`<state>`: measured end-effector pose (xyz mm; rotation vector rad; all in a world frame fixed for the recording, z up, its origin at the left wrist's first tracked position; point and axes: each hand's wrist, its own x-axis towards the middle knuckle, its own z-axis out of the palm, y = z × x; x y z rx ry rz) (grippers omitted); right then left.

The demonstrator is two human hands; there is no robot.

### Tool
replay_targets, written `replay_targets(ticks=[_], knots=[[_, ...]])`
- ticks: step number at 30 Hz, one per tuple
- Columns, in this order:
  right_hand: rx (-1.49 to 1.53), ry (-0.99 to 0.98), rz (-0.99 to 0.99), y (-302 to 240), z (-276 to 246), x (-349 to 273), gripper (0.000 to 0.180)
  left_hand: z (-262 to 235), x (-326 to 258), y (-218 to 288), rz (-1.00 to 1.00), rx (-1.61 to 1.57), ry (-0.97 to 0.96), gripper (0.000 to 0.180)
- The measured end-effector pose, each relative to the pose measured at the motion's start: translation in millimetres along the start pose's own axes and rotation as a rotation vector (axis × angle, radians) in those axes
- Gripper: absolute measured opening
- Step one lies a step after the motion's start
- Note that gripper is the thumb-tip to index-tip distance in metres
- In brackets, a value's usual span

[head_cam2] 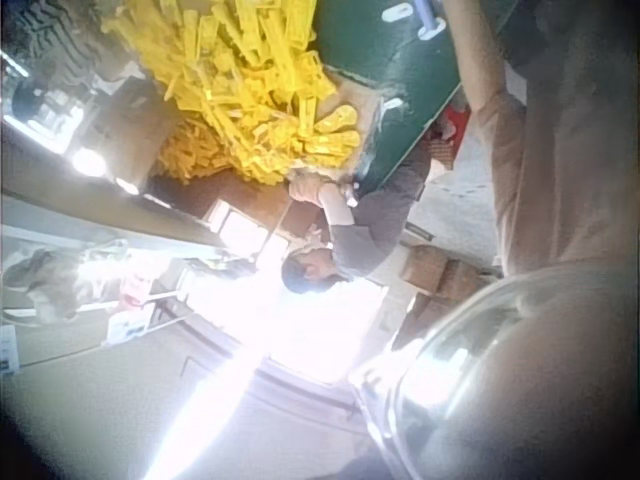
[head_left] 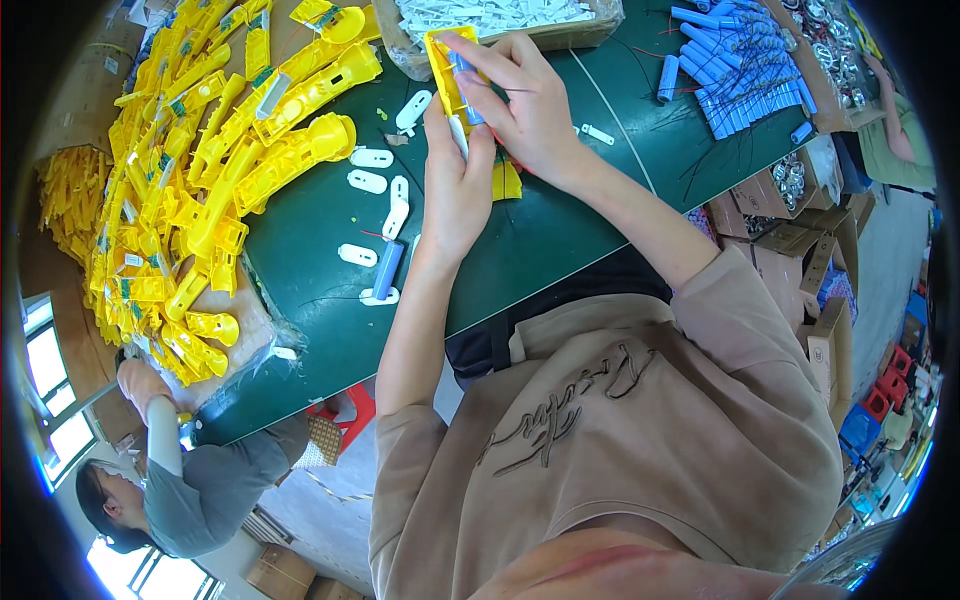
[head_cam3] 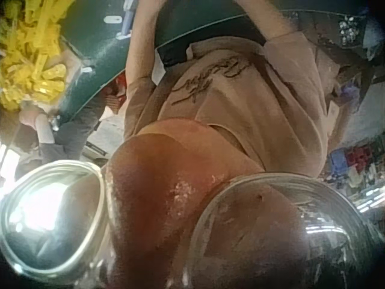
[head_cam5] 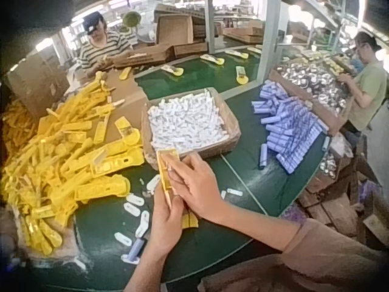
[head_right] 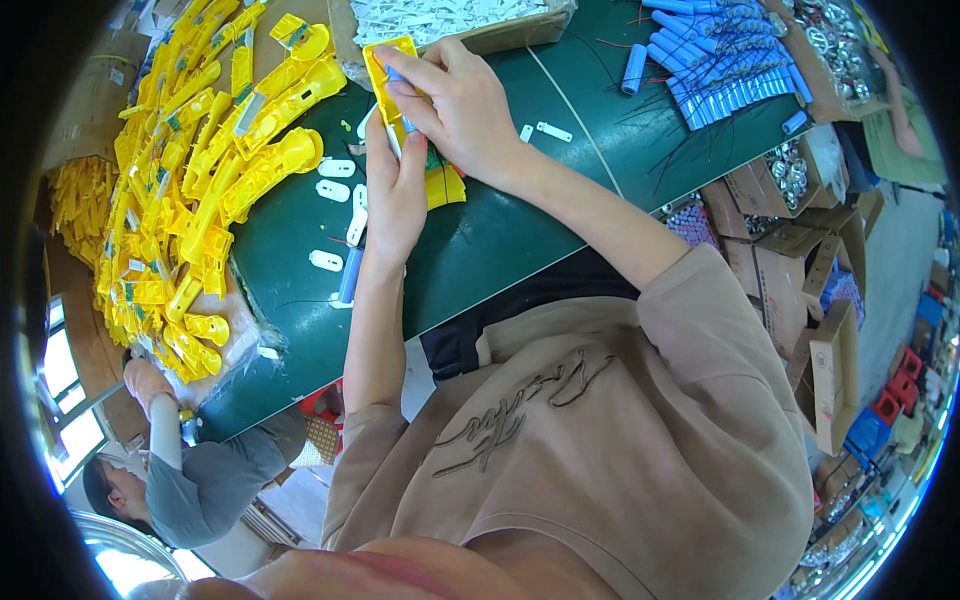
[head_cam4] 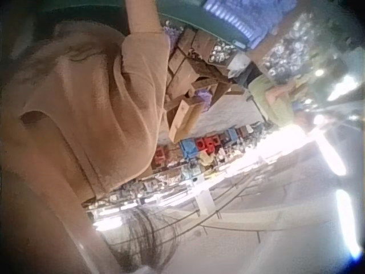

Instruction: The person assembles electronic components by hand, inserting batteries, circuit boards, and electronic wiring into yellow plastic housings.

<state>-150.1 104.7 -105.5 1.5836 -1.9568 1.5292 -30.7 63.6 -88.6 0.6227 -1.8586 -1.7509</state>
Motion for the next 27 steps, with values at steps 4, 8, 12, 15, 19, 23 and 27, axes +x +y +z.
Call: replay_targets(ticks=[4, 8, 12, 15, 19, 23, 27], knots=[[-0.037, -0.035, 0.07, -1, 7, -4, 0.035, 0, 1, -2, 0.029, -0.023, 0.031, 0.046], [-0.02, -0.125, 0.118, -1, 6, 1, 0.04, -3, 4, -2, 0.031, -0.04, 0.029, 0.045], [0.24, -0.267, 0.319, -12, -22, 15, 0.05, -9, 2, -1, -0.184, -0.312, -0.004, 0.037], [-0.048, -0.129, -0.006, 36, -56, 43, 0.037, -7, 5, 4, -0.178, -0.321, 0.136, 0.032], [-0.561, -0.538, -0.148, 101, -74, 95, 0.022, -8, 5, 5, -0.172, -0.316, 0.135, 0.032], [-0.627, -0.641, -0.356, 128, -56, 109, 0.015, -8, 8, 2, -0.173, -0.299, 0.099, 0.04], [-0.405, -0.569, -0.354, 98, -66, 113, 0.013, -10, 6, 0, -0.144, -0.322, 0.109, 0.04]])
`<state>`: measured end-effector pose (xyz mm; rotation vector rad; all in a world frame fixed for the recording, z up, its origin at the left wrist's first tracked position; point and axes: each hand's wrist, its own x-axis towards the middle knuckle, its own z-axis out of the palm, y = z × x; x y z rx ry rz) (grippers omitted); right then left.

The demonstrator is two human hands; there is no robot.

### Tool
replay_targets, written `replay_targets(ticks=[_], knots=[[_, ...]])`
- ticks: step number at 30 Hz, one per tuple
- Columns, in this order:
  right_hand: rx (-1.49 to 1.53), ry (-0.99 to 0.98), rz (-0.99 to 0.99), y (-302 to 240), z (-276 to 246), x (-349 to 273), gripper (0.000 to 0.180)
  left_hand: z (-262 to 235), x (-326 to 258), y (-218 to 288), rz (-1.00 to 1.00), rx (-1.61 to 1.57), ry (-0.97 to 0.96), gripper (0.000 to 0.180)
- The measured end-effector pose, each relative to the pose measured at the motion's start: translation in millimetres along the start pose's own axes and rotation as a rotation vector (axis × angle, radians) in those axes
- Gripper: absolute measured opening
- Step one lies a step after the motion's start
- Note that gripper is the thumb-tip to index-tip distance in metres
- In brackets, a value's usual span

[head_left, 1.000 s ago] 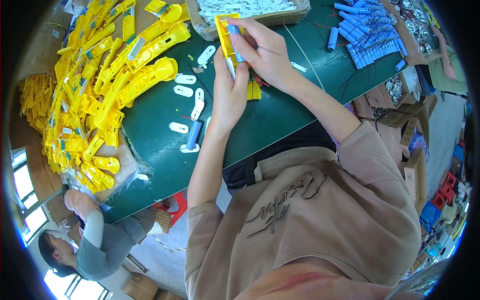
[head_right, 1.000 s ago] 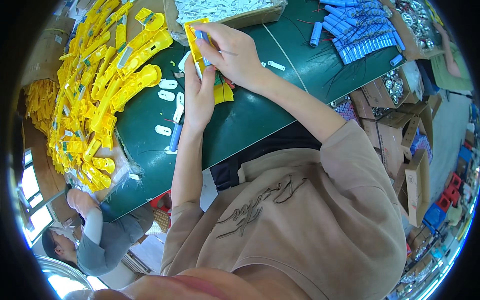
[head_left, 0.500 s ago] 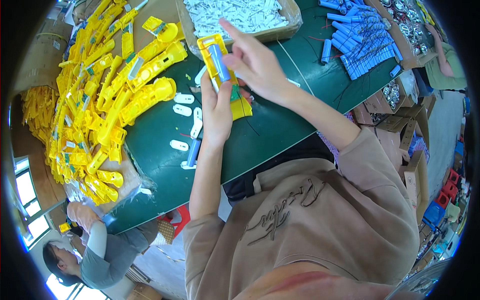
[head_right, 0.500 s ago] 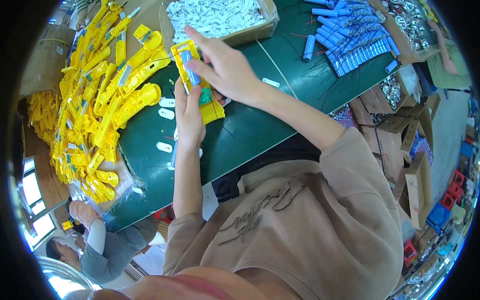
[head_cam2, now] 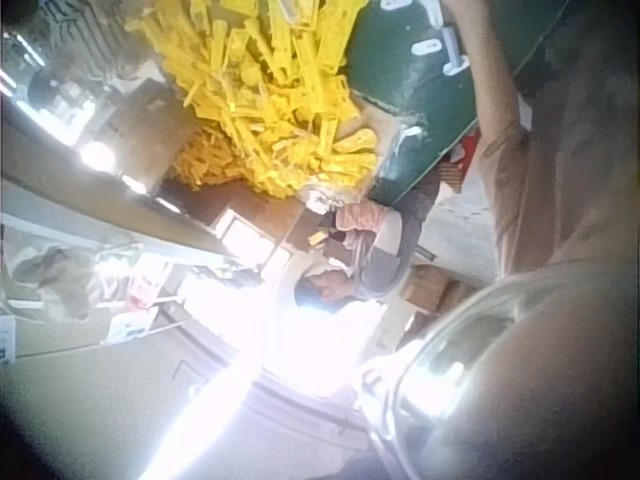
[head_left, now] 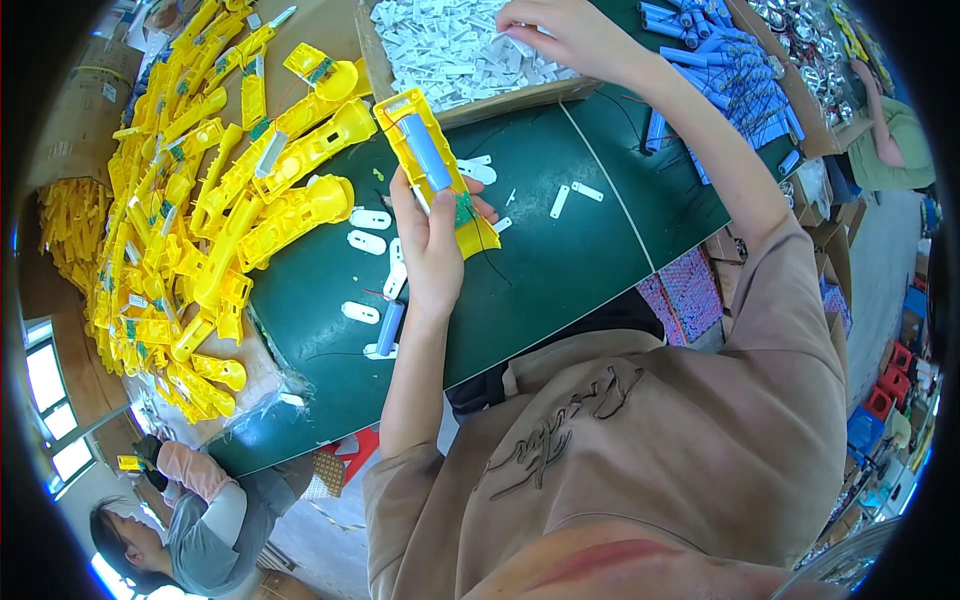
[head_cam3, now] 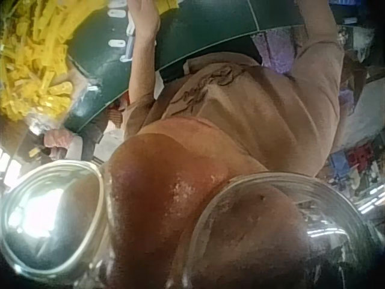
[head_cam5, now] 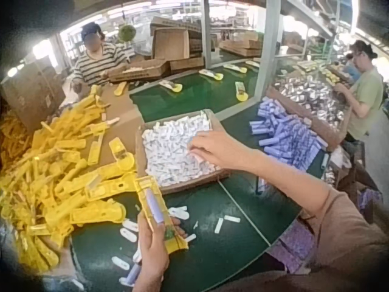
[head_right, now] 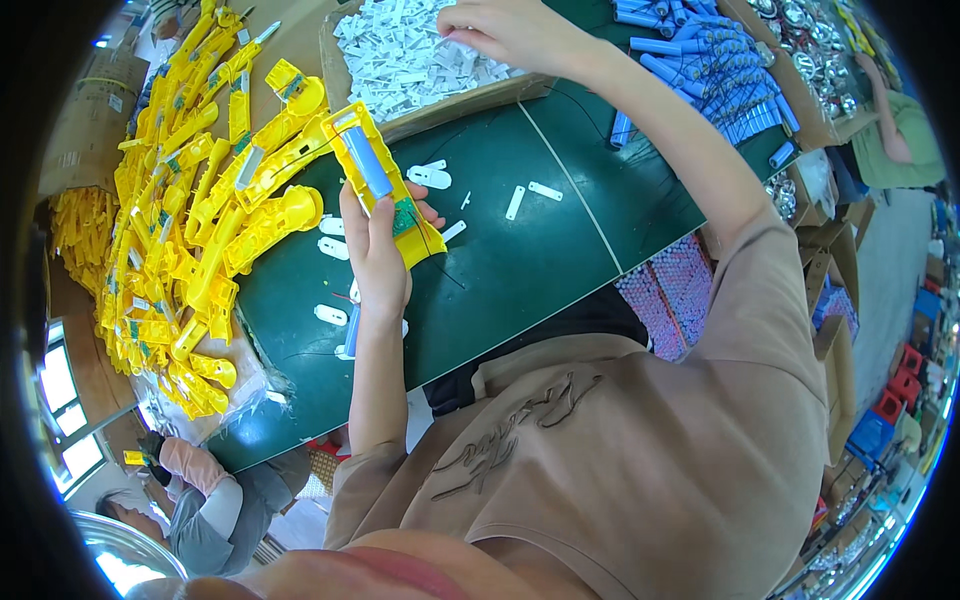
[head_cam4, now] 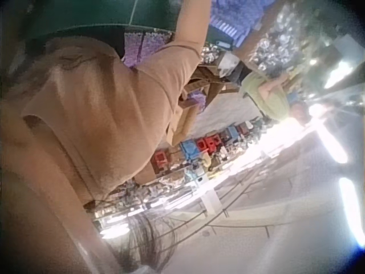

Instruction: The person assembles electronic components by hand, inserting batteries, circuit boards, and electronic wiring into yellow plastic housings.

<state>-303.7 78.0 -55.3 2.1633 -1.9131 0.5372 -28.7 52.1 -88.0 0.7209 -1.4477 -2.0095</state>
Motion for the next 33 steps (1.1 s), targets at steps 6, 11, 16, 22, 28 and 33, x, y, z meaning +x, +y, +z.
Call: replay_targets(ticks=[6, 11, 16, 22, 28, 33], knots=[[0.402, 0.204, 0.112, -39, -25, -16, 0.012, 6, -8, -2, 0.203, 0.12, -0.07, 0.045], [0.328, 0.205, 0.295, -8, 14, -7, 0.014, 6, -3, -4, 0.124, 0.096, -0.064, 0.044], [0.311, 0.069, 0.318, 1, 24, 0, 0.016, 8, -5, -3, 0.125, 0.153, -0.074, 0.045], [0.2, -0.148, 0.042, 0, 22, 13, 0.021, 5, -4, -4, 0.129, 0.153, -0.082, 0.044], [0.014, -0.293, 0.107, -2, 22, 21, 0.019, 5, -3, -7, 0.141, 0.182, -0.084, 0.04], [0.085, 0.004, 0.019, 3, 16, 17, 0.018, 7, -4, -4, 0.119, 0.17, -0.088, 0.041]])
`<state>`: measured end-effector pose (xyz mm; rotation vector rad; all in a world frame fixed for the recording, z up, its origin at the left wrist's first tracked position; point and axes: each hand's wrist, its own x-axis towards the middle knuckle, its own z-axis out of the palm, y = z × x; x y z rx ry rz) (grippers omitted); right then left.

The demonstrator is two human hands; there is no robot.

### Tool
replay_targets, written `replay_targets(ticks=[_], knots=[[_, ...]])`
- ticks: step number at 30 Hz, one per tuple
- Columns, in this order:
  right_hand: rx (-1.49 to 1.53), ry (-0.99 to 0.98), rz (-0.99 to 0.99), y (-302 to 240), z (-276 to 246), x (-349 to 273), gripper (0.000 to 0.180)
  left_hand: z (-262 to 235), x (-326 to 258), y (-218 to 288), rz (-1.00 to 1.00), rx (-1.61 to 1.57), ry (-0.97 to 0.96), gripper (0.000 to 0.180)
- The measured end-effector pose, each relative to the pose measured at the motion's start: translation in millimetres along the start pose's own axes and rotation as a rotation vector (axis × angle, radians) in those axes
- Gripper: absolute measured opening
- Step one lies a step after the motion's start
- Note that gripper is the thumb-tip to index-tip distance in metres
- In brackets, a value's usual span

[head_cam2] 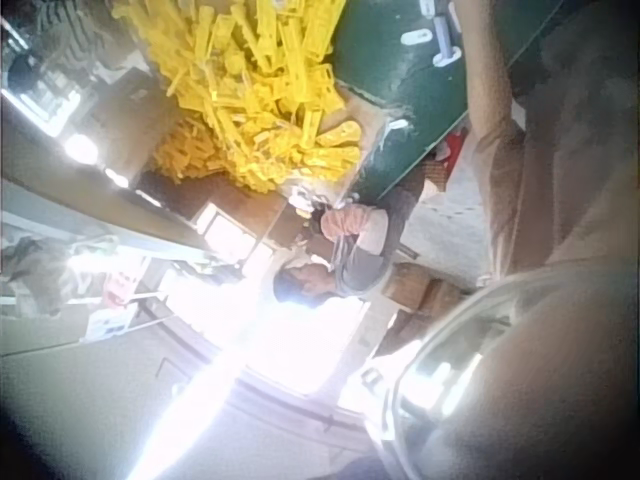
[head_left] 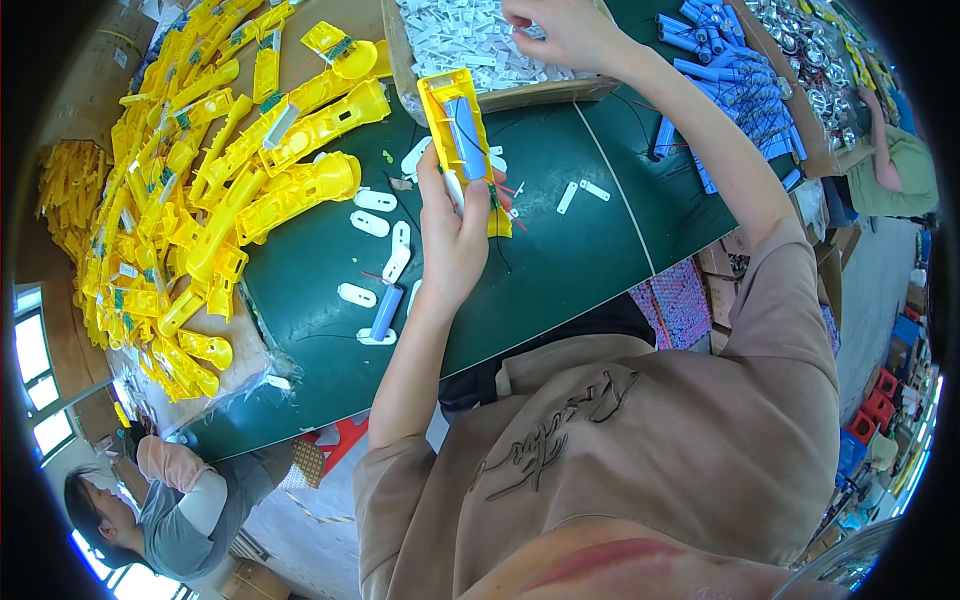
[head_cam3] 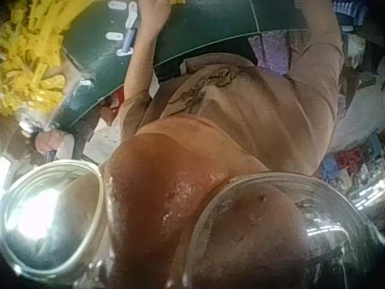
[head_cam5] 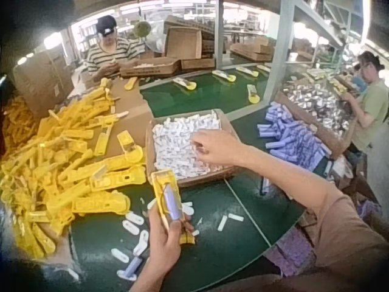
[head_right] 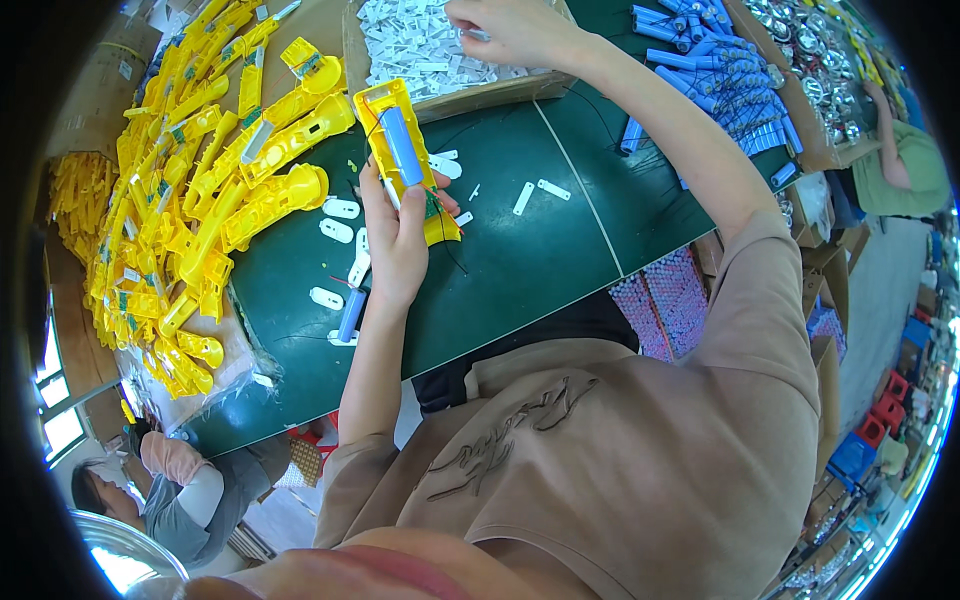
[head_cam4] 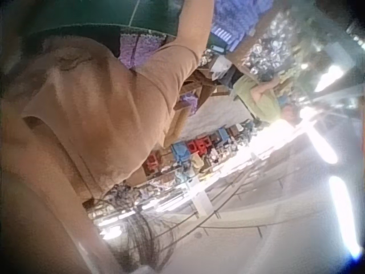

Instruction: The person assembles electronic components by hand, inserting batteries, circuit boards, and electronic wiring into yellow plastic housings.

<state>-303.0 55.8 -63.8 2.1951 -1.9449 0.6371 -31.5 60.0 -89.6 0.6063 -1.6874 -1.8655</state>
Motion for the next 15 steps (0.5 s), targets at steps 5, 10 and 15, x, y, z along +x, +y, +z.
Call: replay_targets(ticks=[5, 10, 15], knots=[[0.467, 0.006, 0.209, -41, -38, -16, 0.014, -2, 0, -3, 0.045, 0.007, 0.011, 0.043], [0.886, 0.183, 0.096, -89, -56, -43, 0.025, 1, -6, 2, 0.117, -0.133, 0.007, 0.046], [1.068, 0.107, 0.197, -97, -61, -44, 0.019, 0, -5, -2, 0.134, -0.1, -0.004, 0.044]])
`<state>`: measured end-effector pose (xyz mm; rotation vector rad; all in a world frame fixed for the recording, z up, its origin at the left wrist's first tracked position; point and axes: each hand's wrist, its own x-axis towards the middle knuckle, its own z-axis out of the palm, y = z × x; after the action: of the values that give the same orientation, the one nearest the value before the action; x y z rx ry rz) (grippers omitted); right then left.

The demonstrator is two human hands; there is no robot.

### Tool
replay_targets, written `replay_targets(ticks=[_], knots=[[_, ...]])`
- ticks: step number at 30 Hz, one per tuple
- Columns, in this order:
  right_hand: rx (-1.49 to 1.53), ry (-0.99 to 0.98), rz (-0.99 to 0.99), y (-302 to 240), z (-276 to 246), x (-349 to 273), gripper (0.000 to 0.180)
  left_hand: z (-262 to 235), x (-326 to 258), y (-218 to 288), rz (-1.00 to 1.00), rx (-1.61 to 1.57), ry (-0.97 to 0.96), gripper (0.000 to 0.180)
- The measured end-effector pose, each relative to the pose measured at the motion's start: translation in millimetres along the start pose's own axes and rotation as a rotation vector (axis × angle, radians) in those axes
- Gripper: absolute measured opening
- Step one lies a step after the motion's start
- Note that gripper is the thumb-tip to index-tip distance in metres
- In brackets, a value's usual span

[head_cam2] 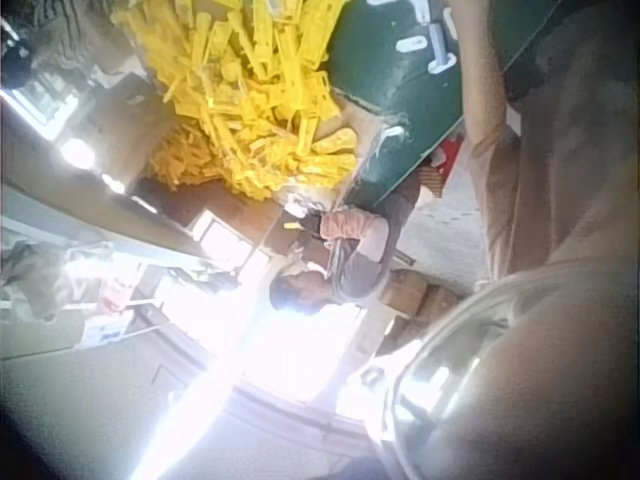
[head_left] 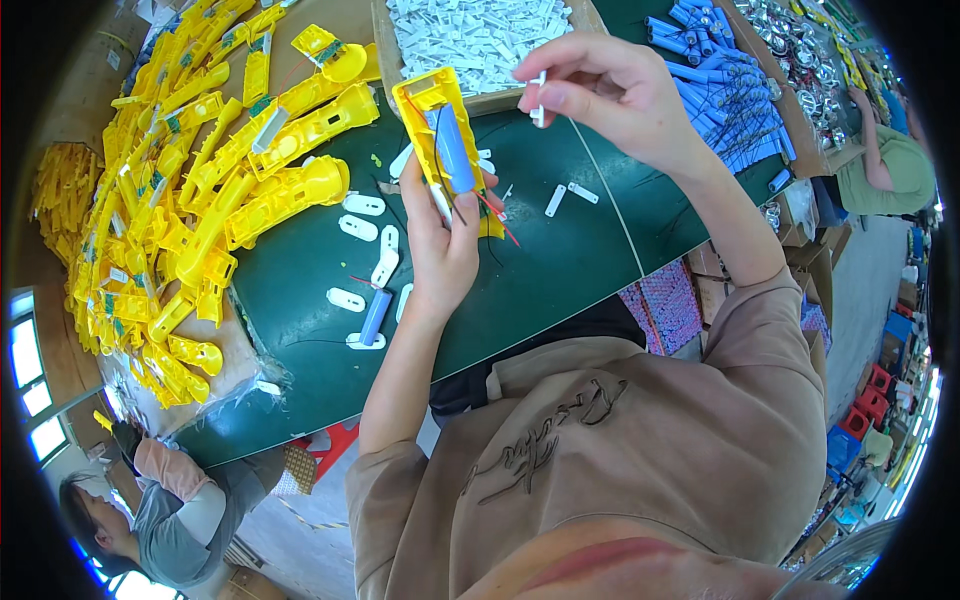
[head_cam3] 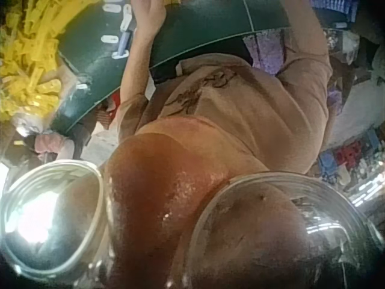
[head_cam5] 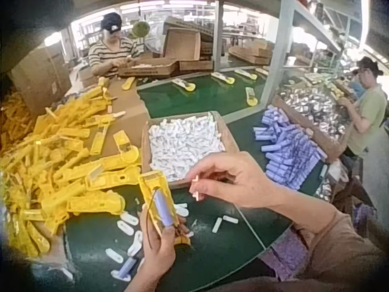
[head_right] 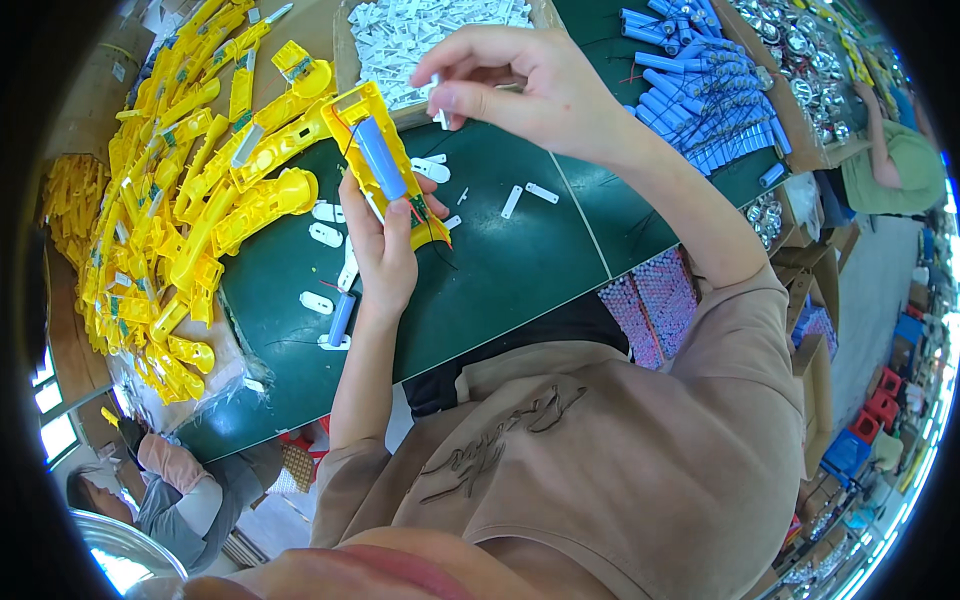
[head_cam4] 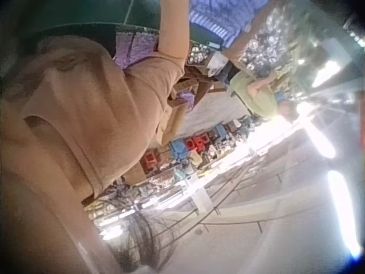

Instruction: The person assembles electronic components by hand, inserting batteries, circuit boards, and electronic wiring into yellow plastic housings.

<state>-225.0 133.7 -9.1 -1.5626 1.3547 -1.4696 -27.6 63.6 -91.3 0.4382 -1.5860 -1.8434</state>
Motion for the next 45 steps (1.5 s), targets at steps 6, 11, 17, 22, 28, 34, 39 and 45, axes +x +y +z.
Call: replay_targets(ticks=[6, 11, 17, 22, 28, 34, 39, 45], knots=[[-0.061, 0.214, 0.014, 26, -3, 12, 0.011, 1, 1, 1, -0.02, -0.026, 0.002, 0.045], [0.139, 0.156, 0.148, 36, 37, 22, 0.012, 1, 0, -1, -0.036, 0.068, 0.005, 0.048], [-0.372, 0.256, -0.119, 46, 46, 24, 0.014, 2, 0, -1, -0.078, 0.12, -0.042, 0.048], [-0.342, 0.333, -0.094, 55, 50, 19, 0.015, 1, -2, -6, -0.078, 0.089, -0.078, 0.046], [-0.335, 0.016, -0.028, 63, 21, 30, 0.02, 2, -1, 3, -0.116, 0.115, -0.111, 0.047], [-0.108, -0.333, 0.123, 48, 1, 30, 0.031, 0, -2, 15, -0.339, -0.191, -0.223, 0.048], [-0.016, -0.224, 0.089, 61, 3, 21, 0.024, 3, -2, 9, -0.322, -0.154, -0.256, 0.046], [-0.013, -0.2, 0.229, 54, 3, 10, 0.034, 4, 0, 9, -0.35, -0.169, -0.223, 0.045]])
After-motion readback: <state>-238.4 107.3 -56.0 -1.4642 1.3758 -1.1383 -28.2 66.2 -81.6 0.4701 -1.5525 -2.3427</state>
